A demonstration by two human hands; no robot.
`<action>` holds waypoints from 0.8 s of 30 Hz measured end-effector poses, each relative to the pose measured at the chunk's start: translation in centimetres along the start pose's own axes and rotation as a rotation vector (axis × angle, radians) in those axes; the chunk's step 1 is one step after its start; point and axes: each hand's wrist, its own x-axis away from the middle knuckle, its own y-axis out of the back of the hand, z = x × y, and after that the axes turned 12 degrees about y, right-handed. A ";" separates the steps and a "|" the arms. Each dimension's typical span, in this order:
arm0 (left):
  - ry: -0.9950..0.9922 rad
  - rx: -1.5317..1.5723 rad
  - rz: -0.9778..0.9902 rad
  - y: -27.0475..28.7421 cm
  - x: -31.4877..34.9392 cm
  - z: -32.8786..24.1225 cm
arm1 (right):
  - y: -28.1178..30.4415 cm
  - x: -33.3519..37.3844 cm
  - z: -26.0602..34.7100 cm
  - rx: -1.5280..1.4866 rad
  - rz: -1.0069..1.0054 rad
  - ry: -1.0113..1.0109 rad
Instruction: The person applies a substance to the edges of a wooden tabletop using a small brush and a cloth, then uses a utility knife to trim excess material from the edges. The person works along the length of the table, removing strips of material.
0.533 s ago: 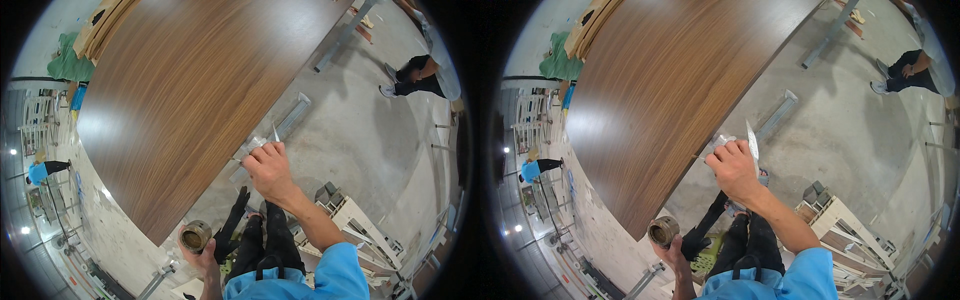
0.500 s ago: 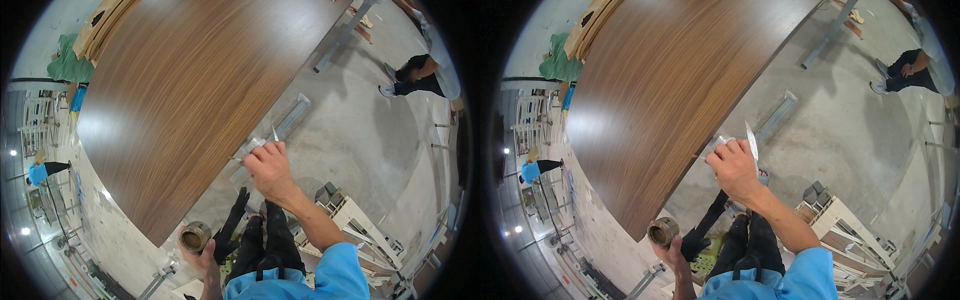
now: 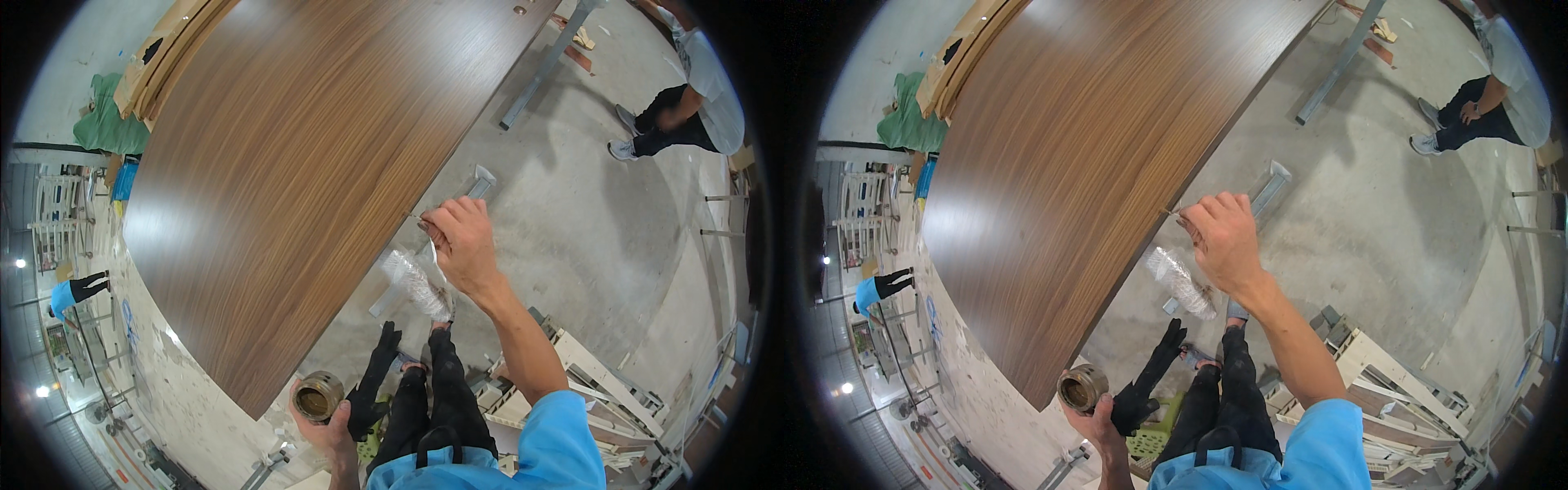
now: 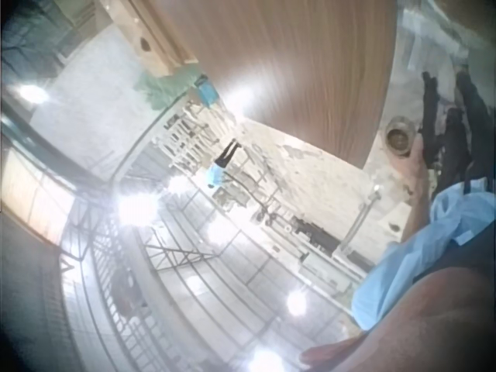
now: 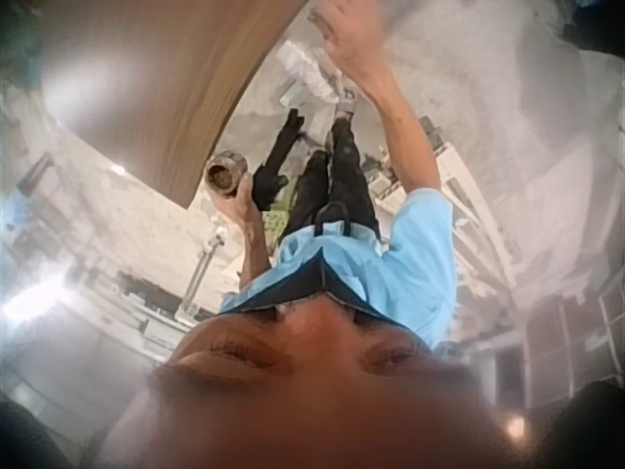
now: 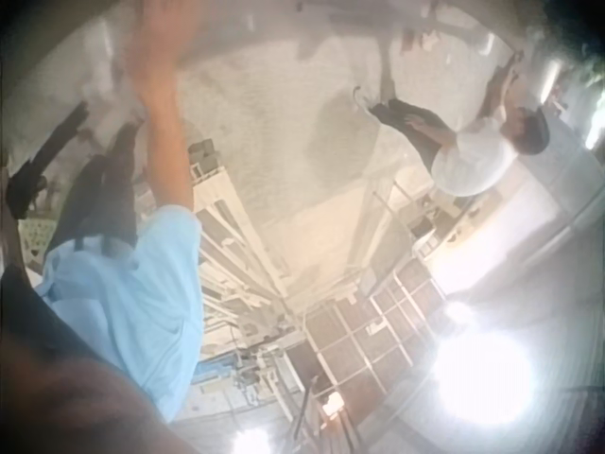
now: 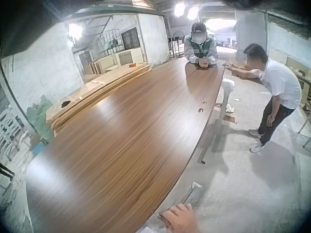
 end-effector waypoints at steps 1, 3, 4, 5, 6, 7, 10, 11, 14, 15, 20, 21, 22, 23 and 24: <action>-0.008 -0.015 -0.003 -0.1 0.0 -0.1 | 0.0 0.0 -0.2 -0.022 -0.033 0.066; 0.003 -0.005 0.020 -0.5 0.1 -0.3 | 0.1 -0.3 -0.6 0.031 -0.088 -0.056; -0.004 0.000 0.024 -0.7 0.1 -0.4 | 0.2 -0.4 -0.7 0.057 -0.098 -0.175; 0.006 -0.004 0.028 -0.9 0.1 -0.4 | 0.2 -0.5 -0.6 0.030 -0.109 -0.094; 0.007 -0.005 0.024 -1.1 0.1 -0.4 | 0.1 -0.5 -0.5 0.007 -0.097 -0.096; 0.008 -0.007 0.020 -1.3 0.1 -0.5 | 0.1 -0.5 -0.4 -0.017 -0.089 -0.110; 0.004 -0.011 0.026 -1.6 0.0 -0.4 | -0.3 0.1 0.3 -0.169 -0.041 0.118; 0.008 -0.012 0.027 -1.6 0.0 -0.4 | -0.4 0.2 0.3 -0.156 -0.022 0.027; 0.000 -0.025 0.026 -1.7 -0.1 -0.4 | -0.6 0.5 0.2 -0.144 -0.051 -0.037; -0.006 -0.028 0.023 -1.8 -0.1 -0.4 | -0.6 0.5 0.1 -0.142 -0.067 -0.079; 0.014 -0.014 0.030 -2.3 -0.1 -0.5 | 0.3 -0.5 -0.2 -0.155 -0.010 0.008; 0.024 -0.007 0.028 -2.4 0.0 -0.5 | 0.5 -0.8 -0.2 -0.139 -0.007 0.014; 0.023 0.001 0.028 -2.6 0.0 -0.6 | 0.7 -1.2 -0.6 -0.134 -0.050 0.092; 0.028 0.011 0.028 -2.7 0.0 -0.6 | 0.9 -1.6 -1.1 -0.085 -0.032 -0.016; 0.021 0.023 0.029 -2.8 0.1 -0.6 | 1.0 -2.0 -1.9 -0.047 -0.061 -0.052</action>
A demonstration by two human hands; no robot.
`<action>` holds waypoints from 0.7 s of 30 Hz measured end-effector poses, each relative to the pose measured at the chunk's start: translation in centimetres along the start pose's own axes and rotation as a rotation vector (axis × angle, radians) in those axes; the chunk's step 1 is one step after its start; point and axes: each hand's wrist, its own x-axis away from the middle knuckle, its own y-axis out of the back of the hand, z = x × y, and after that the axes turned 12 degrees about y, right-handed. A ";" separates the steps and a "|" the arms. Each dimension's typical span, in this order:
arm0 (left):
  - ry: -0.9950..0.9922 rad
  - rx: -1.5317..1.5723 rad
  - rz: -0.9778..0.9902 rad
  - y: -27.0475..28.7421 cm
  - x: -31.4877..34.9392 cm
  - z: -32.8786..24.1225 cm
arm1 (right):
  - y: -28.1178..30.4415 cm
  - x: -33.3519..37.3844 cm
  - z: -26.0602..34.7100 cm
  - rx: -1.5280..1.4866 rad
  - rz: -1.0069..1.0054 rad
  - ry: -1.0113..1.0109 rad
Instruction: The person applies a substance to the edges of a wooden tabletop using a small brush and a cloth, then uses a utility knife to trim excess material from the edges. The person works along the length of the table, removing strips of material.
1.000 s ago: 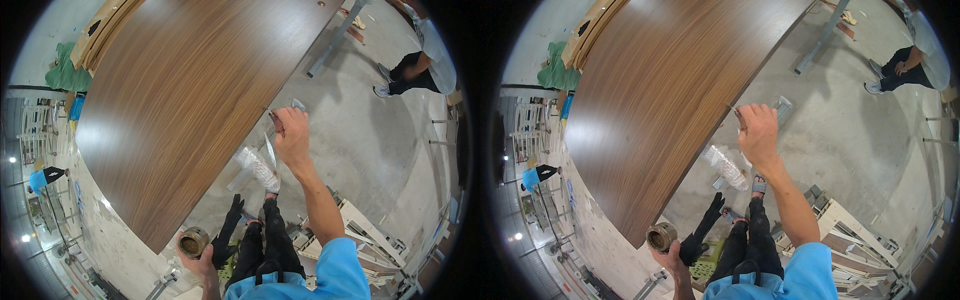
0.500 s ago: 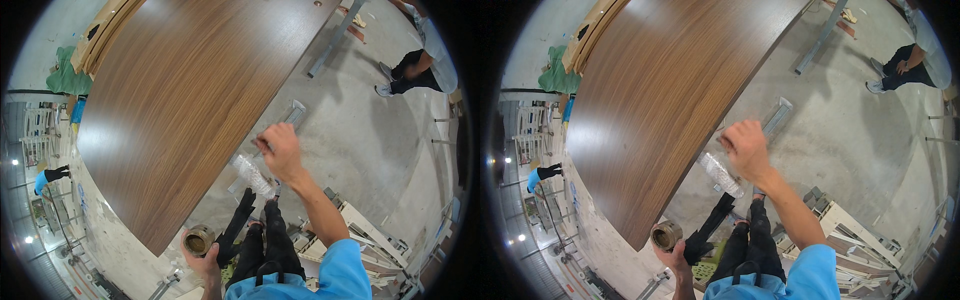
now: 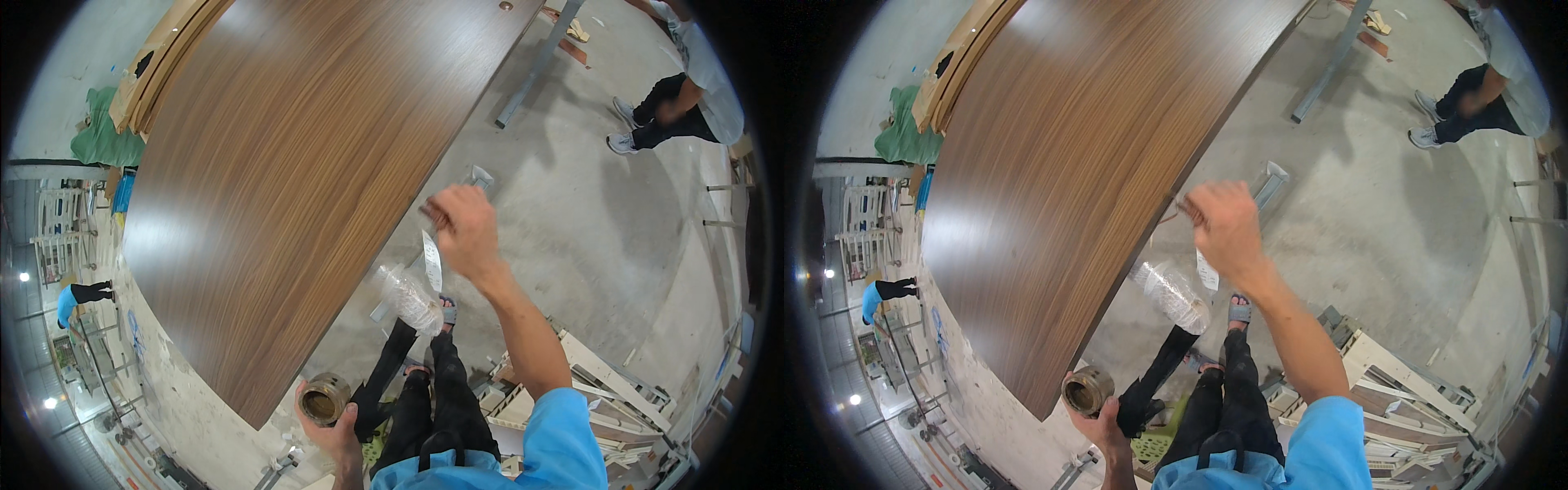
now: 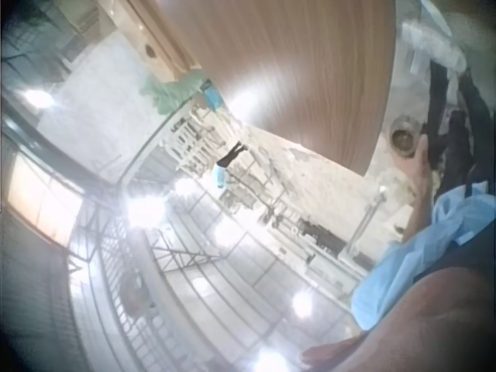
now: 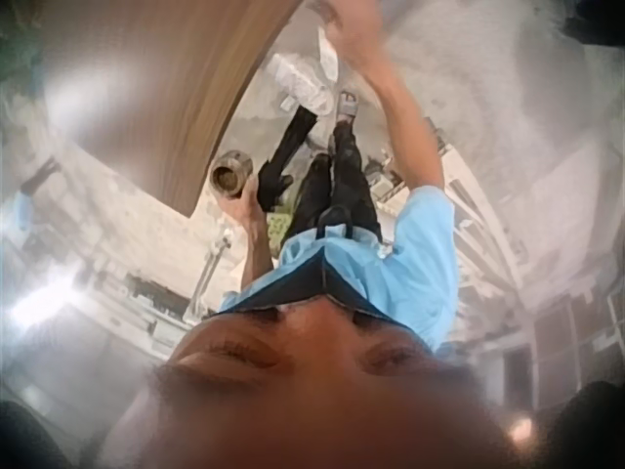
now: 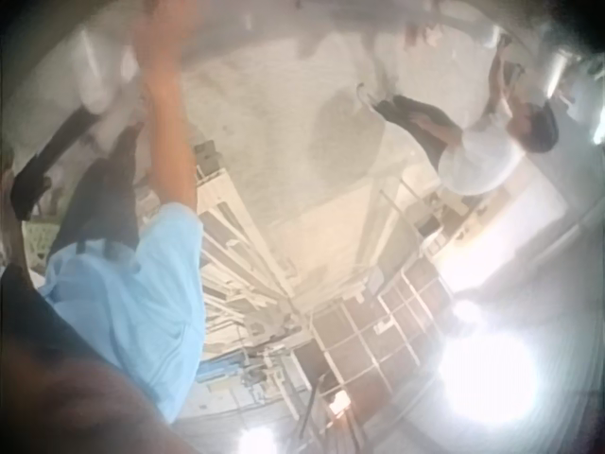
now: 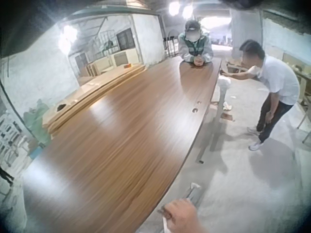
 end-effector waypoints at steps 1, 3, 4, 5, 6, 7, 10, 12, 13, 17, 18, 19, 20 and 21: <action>-0.015 0.012 0.001 -0.1 0.0 0.0 | 0.1 -0.4 -0.9 0.038 -0.034 -0.062; -0.011 -0.003 -0.002 -0.3 0.0 0.0 | 0.2 -0.5 -2.2 0.078 -0.029 -0.094; -0.025 -0.007 -0.004 -0.4 0.0 0.0 | 0.2 -0.2 -2.5 0.105 -0.035 -0.152; -0.010 -0.014 0.003 -0.5 0.0 0.0 | 0.2 -0.1 -2.9 0.089 0.007 -0.078; -0.010 -0.018 0.010 -0.5 -0.1 0.0 | 0.2 0.1 -3.2 0.079 0.040 -0.032; -0.026 -0.022 0.019 -0.6 -0.1 0.1 | 0.2 0.2 -3.4 0.053 0.048 0.098; -0.020 -0.045 0.025 -0.9 -0.3 0.1 | 0.5 -0.1 -3.5 0.060 -0.004 0.022; -0.026 -0.050 0.017 -1.1 -0.3 0.0 | 0.7 -0.6 -3.1 0.098 -0.038 -0.100; -0.044 -0.052 0.012 -1.3 -0.3 0.0 | 0.9 -1.1 -3.2 0.116 -0.059 -0.161; -0.018 -0.067 0.027 -1.4 -0.4 0.1 | 0.8 -0.2 -0.7 -0.005 0.025 -0.071; -0.017 -0.077 0.029 -1.4 -0.4 0.1 | 0.8 0.0 -0.5 -0.048 0.065 -0.079; -0.026 -0.085 0.029 -1.2 -0.4 0.1 | 0.6 0.7 0.3 -0.105 0.104 -0.056; -0.025 -0.089 0.033 -1.1 -0.5 0.2 | 0.6 0.7 0.0 -0.086 0.072 -0.116; -0.033 -0.089 0.034 -1.0 -0.6 0.3 | 0.4 0.9 0.2 -0.081 0.040 -0.143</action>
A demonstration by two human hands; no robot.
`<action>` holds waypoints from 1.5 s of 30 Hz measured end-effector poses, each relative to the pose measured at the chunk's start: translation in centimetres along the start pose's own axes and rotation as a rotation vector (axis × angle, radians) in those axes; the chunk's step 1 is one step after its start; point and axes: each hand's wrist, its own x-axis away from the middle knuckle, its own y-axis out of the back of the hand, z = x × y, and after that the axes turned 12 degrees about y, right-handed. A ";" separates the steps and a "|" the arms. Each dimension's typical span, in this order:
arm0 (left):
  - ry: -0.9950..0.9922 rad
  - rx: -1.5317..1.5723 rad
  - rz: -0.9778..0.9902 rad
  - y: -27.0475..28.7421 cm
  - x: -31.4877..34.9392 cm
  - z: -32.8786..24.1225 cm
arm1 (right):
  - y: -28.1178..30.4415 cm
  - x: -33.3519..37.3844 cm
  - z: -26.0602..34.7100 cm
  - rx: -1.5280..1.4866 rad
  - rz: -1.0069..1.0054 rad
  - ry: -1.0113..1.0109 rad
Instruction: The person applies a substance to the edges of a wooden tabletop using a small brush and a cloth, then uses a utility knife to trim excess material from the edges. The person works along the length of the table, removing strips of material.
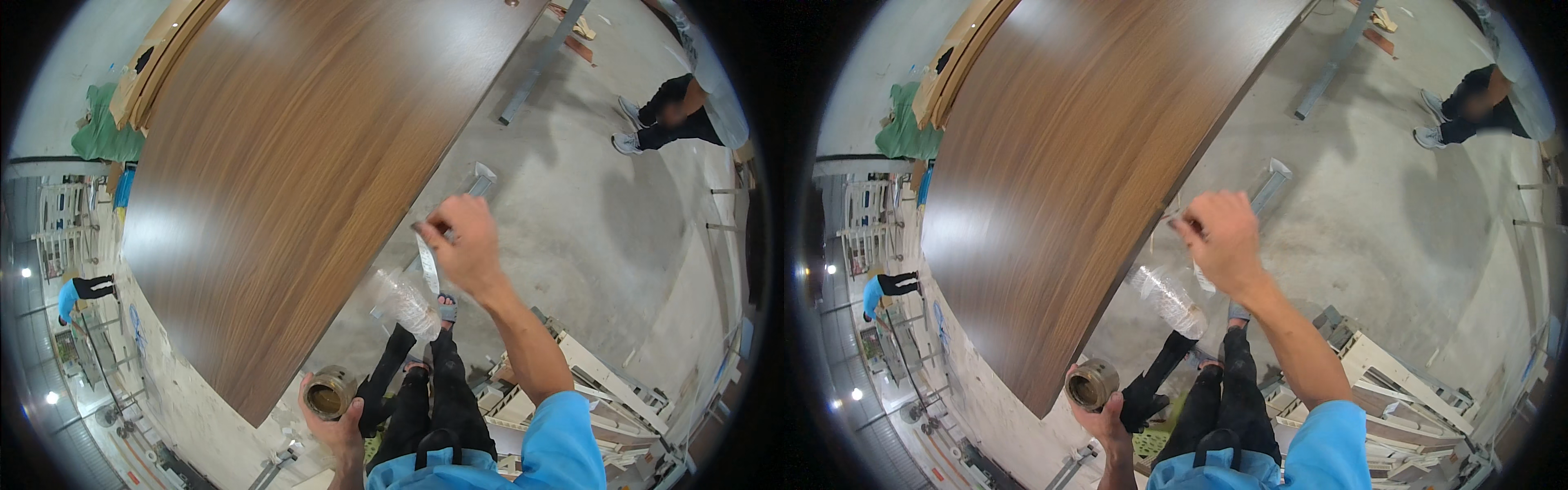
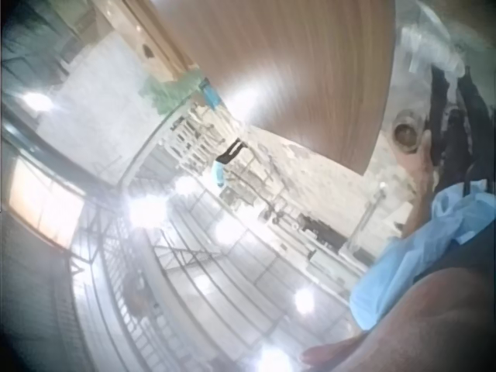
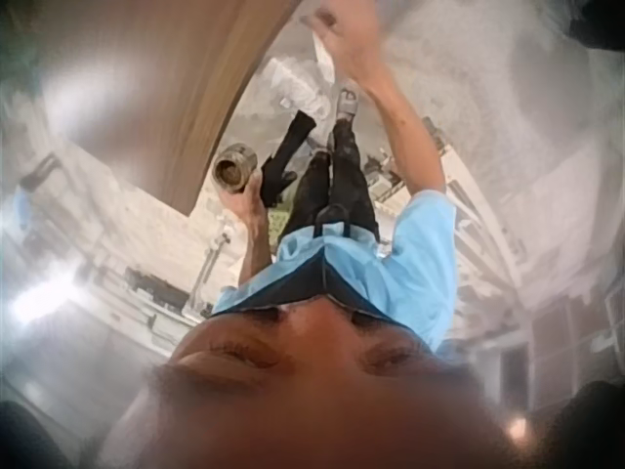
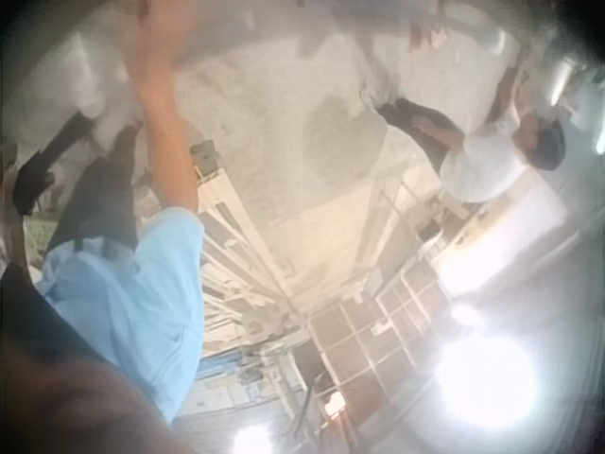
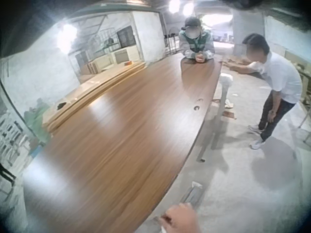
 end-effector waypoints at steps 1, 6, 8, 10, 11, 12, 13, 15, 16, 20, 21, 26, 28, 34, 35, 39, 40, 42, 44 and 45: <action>-0.006 -0.003 -0.005 0.2 0.1 0.1 | -0.2 0.2 0.1 0.003 -0.039 -0.063; 0.002 0.015 0.036 0.7 0.0 0.7 | -1.1 0.7 1.6 -0.002 0.025 0.051; -0.003 0.011 0.039 0.8 0.0 0.8 | -1.3 1.1 2.5 -0.010 0.088 0.149; -0.030 -0.010 0.030 1.0 0.1 0.8 | -1.5 1.5 2.9 -0.056 0.111 0.218; -0.023 -0.009 0.026 1.1 0.1 0.7 | -1.5 1.7 2.9 -0.006 0.097 0.140; -0.033 -0.018 0.022 1.2 0.1 0.7 | -1.6 1.9 2.9 0.031 0.074 0.114; -0.046 -0.029 0.012 1.3 0.1 0.8 | -1.7 2.1 2.9 0.076 0.070 0.005; -0.020 -0.023 0.016 1.5 0.2 0.9 | -1.8 2.3 2.8 0.069 0.089 0.131; -0.033 -0.024 0.015 1.6 0.2 1.0 | -1.9 2.1 2.7 0.067 0.100 0.156; -0.073 -0.035 -0.003 2.1 0.2 1.7 | -1.6 1.3 3.5 0.077 0.077 0.135; -0.057 -0.011 -0.004 2.3 0.2 1.8 | -1.3 1.3 3.9 0.102 0.083 0.112; -0.078 0.030 0.018 2.9 0.7 1.7 | -0.9 6.1 8.7 -0.407 0.362 -0.046; -0.100 0.090 0.034 2.8 1.1 1.6 | -2.0 10.2 10.8 -0.866 0.417 -0.266; -0.492 0.008 0.091 1.4 2.1 1.0 | -3.6 19.1 14.7 -1.792 0.515 -1.149; -0.517 -0.033 0.111 1.2 2.1 0.8 | -3.0 19.4 14.9 -2.005 0.446 -1.179; -0.547 -0.020 0.219 0.3 2.1 -0.6 | 0.1 18.9 13.6 -1.775 0.458 -1.430; -0.553 0.025 0.276 0.1 2.0 -1.0 | 0.7 18.6 13.0 -1.690 0.418 -1.410; -0.595 0.043 0.300 -0.1 1.8 -1.7 | 1.8 17.1 11.3 -1.618 0.390 -1.308; -0.608 0.076 0.315 -0.1 1.7 -2.1 | 2.7 14.4 9.6 -1.630 0.106 -0.828; -0.622 0.085 0.291 0.0 1.6 -2.2 | 3.2 12.2 8.6 -1.482 -0.040 -0.795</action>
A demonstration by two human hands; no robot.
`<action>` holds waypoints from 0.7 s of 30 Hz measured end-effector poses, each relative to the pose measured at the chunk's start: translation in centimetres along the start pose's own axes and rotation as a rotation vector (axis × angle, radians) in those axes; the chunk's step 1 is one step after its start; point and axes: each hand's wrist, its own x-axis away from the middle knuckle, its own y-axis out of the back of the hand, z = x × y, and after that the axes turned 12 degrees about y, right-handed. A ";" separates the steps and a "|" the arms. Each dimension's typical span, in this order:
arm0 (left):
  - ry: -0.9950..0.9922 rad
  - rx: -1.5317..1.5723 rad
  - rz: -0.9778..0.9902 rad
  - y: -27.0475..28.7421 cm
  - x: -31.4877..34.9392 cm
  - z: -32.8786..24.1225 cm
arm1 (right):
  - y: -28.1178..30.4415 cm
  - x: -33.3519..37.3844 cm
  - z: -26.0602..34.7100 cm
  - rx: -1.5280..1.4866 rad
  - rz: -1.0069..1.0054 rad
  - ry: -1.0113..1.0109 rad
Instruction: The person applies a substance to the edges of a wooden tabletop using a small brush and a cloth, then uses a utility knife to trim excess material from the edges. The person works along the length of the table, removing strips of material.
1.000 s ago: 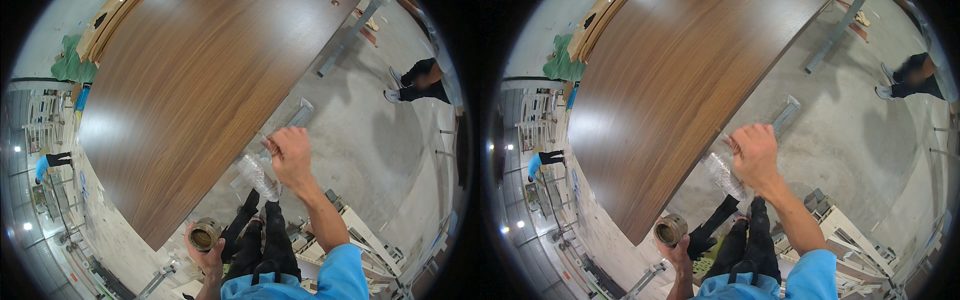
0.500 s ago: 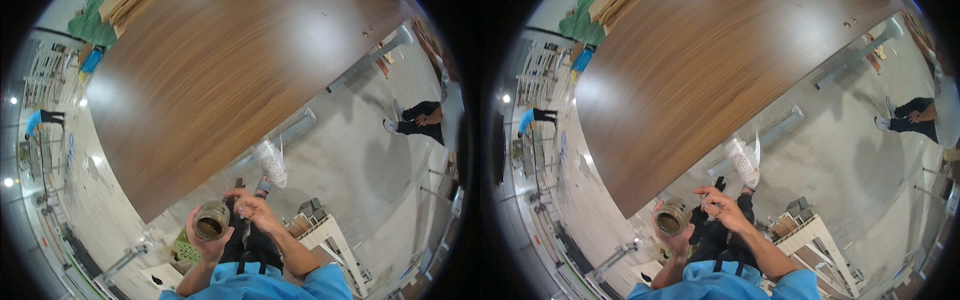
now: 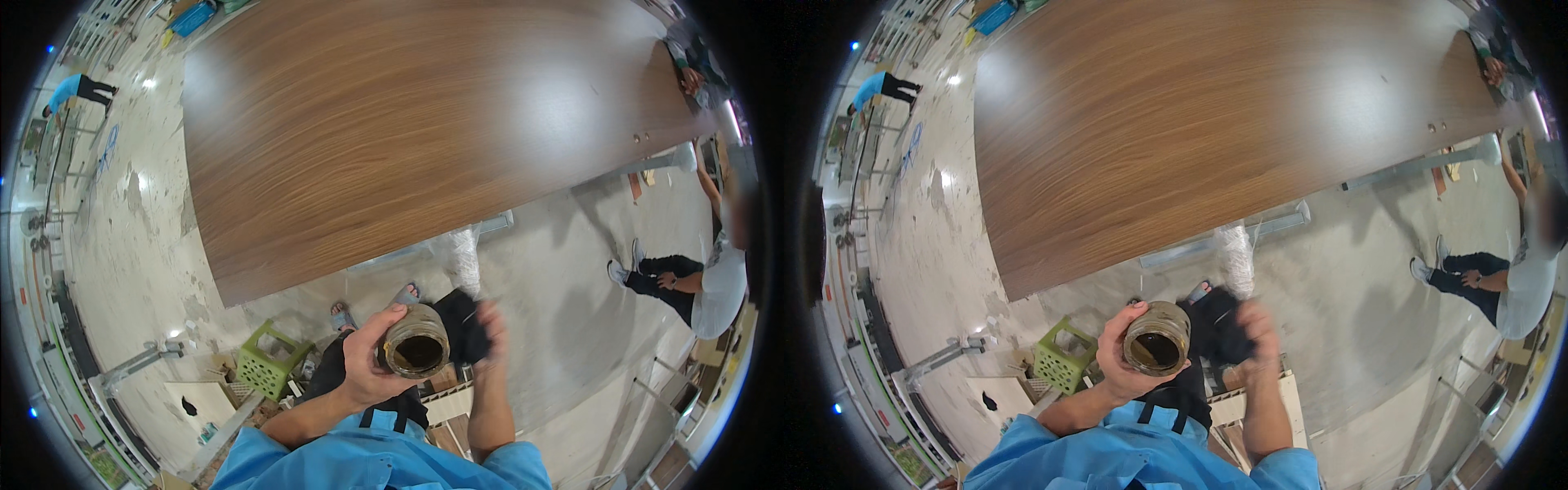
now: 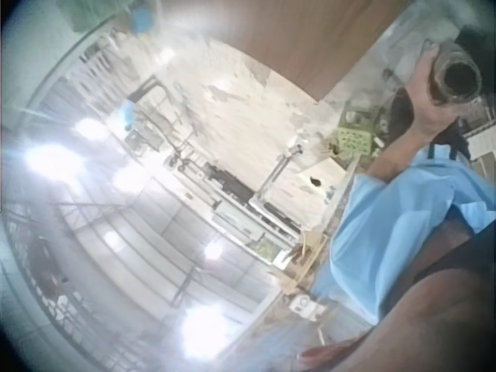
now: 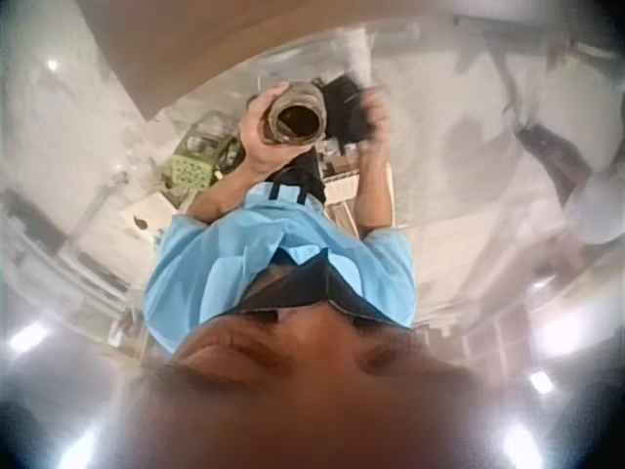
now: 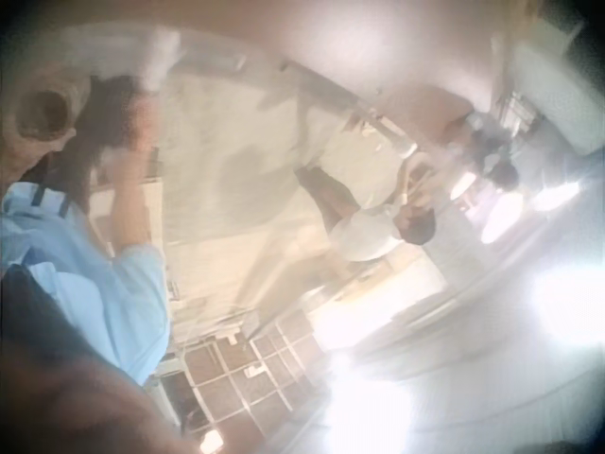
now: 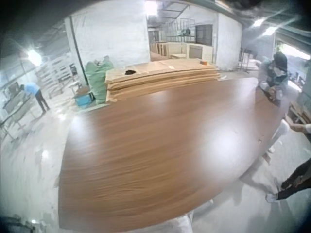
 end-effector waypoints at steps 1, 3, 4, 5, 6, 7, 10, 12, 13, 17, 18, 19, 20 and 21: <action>-0.008 0.006 -0.007 0.2 0.1 0.0 | -0.4 -2.1 1.6 0.122 -0.188 0.106; -0.005 0.030 -0.025 0.7 0.5 0.3 | -1.8 -7.2 4.9 0.410 -0.065 0.332; -0.001 0.027 -0.033 1.0 0.8 0.5 | -2.7 -10.2 5.4 0.582 -0.023 0.410; 0.020 0.043 -0.036 1.4 1.2 0.7 | -3.7 -12.7 5.6 1.055 -0.053 0.482; 0.049 0.069 -0.027 1.9 1.6 0.8 | -4.7 -15.0 4.7 1.425 0.128 0.640; 0.068 0.058 -0.020 2.3 1.9 0.9 | -5.6 -15.6 3.3 1.521 0.214 0.590; 0.179 0.060 -0.111 3.8 3.2 0.6 | -8.3 -13.2 -1.8 1.732 0.409 0.726; 0.209 0.102 -0.139 5.0 3.9 0.4 | -9.9 -10.5 -5.1 1.745 0.526 0.776; 0.234 0.150 -0.159 5.5 4.3 0.4 | -10.7 -9.2 -6.9 1.722 0.594 0.774; 0.166 0.102 -0.201 9.1 6.8 0.4 | -14.6 -3.5 -14.8 1.644 0.726 0.790; 0.149 0.116 -0.191 10.3 7.6 0.6 | -15.6 -2.2 -16.6 1.610 0.767 0.762; 0.131 0.129 -0.183 11.4 8.3 0.9 | -16.5 -0.9 -18.3 1.603 0.823 0.758; 0.127 0.121 -0.184 12.4 9.1 1.1 | -17.4 0.4 -20.0 1.577 0.876 0.771; 0.136 0.125 -0.211 13.4 9.8 1.3 | -18.2 1.6 -21.7 1.594 0.895 0.760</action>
